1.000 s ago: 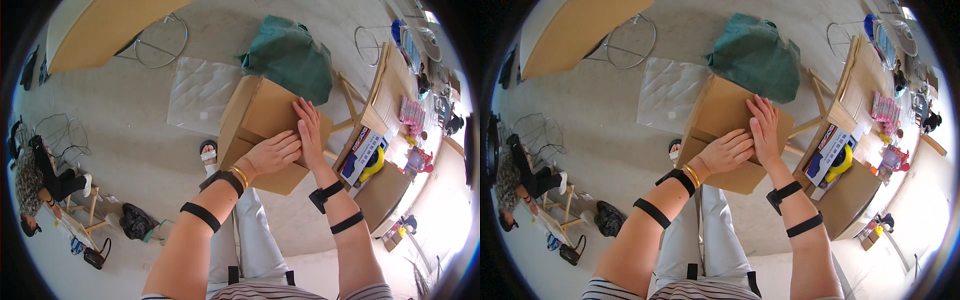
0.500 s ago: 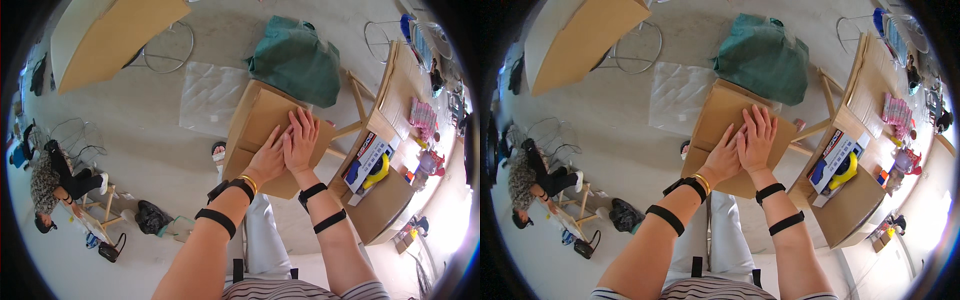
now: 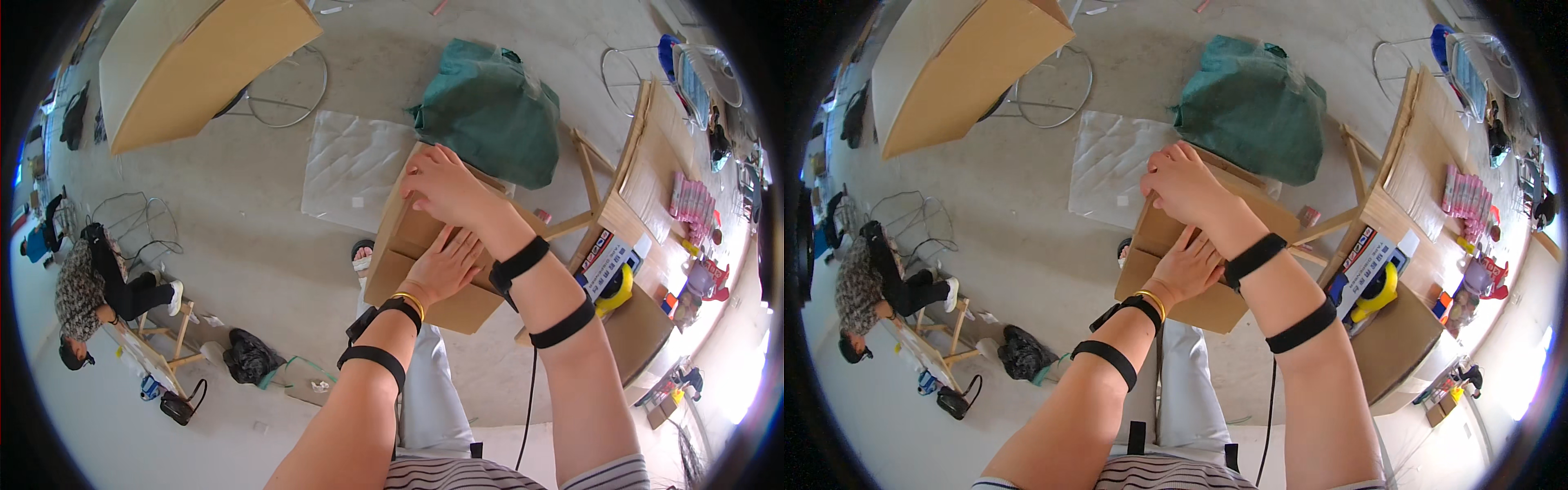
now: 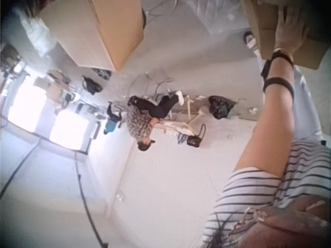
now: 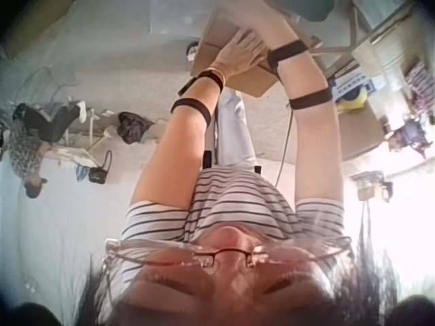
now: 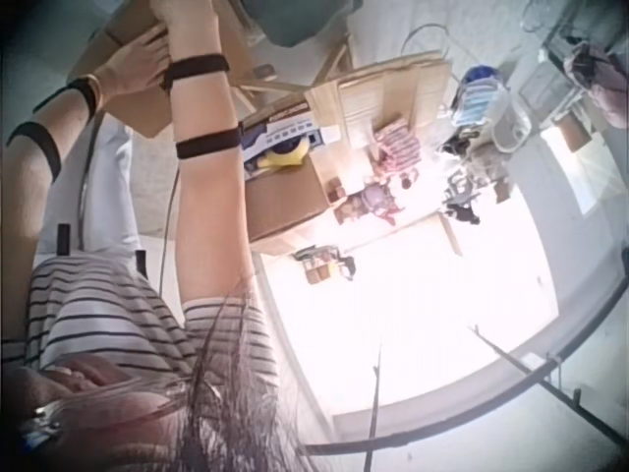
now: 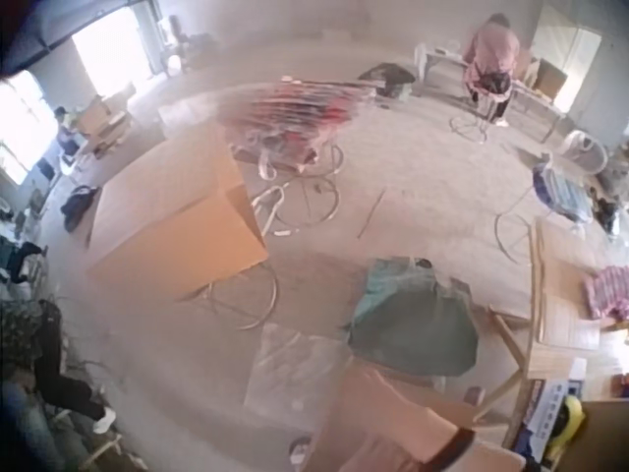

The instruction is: The recorder assembles a cardboard box and packs it with pink plastic cylindrical components, then seals it with tape.

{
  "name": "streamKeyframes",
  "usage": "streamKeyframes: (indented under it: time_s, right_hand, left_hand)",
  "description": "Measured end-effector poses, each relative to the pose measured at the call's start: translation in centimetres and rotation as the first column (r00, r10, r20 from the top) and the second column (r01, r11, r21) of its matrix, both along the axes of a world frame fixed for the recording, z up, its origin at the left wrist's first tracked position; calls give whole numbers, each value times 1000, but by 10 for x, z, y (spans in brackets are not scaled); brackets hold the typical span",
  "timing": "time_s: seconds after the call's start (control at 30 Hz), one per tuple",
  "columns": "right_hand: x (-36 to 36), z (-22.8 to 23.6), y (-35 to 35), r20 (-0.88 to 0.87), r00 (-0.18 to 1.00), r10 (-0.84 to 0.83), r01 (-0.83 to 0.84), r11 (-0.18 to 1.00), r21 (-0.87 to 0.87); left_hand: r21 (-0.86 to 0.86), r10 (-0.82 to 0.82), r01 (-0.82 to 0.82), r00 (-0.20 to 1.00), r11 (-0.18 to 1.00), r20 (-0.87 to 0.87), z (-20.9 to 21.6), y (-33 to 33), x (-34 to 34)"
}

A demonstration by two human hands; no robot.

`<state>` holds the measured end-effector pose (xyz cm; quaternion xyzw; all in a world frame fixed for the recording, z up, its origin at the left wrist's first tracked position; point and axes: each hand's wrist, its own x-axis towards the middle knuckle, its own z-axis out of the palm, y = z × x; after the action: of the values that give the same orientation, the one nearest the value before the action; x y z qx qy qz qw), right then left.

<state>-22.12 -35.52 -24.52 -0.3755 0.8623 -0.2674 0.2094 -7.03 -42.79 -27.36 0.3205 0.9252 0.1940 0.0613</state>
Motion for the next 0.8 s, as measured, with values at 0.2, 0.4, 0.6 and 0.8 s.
streamKeyframes:
  time_s: [0.2, 0.4, 0.6, 0.8]
  right_hand:
    - [-12, -11, -22, 190, 981, 35, -58, 992, 116]
    - [-28, -26, -38, 501, 830, -246, 320, 945, -66]
    - [-61, -24, -25, 560, 426, -711, 886, 454, -97]
    - [-61, 1, -47, 596, 631, -496, 697, 701, -154]
  left_hand:
    - [-62, -53, 53, 999, 997, -7, 10, -6, -5]
    - [-98, -96, 115, 978, 989, 183, 8, -5, -4]
    - [-15, -50, 53, 987, 998, 151, 7, -6, -4]
    - [-21, -60, 64, 984, 998, 168, 7, -7, -2]
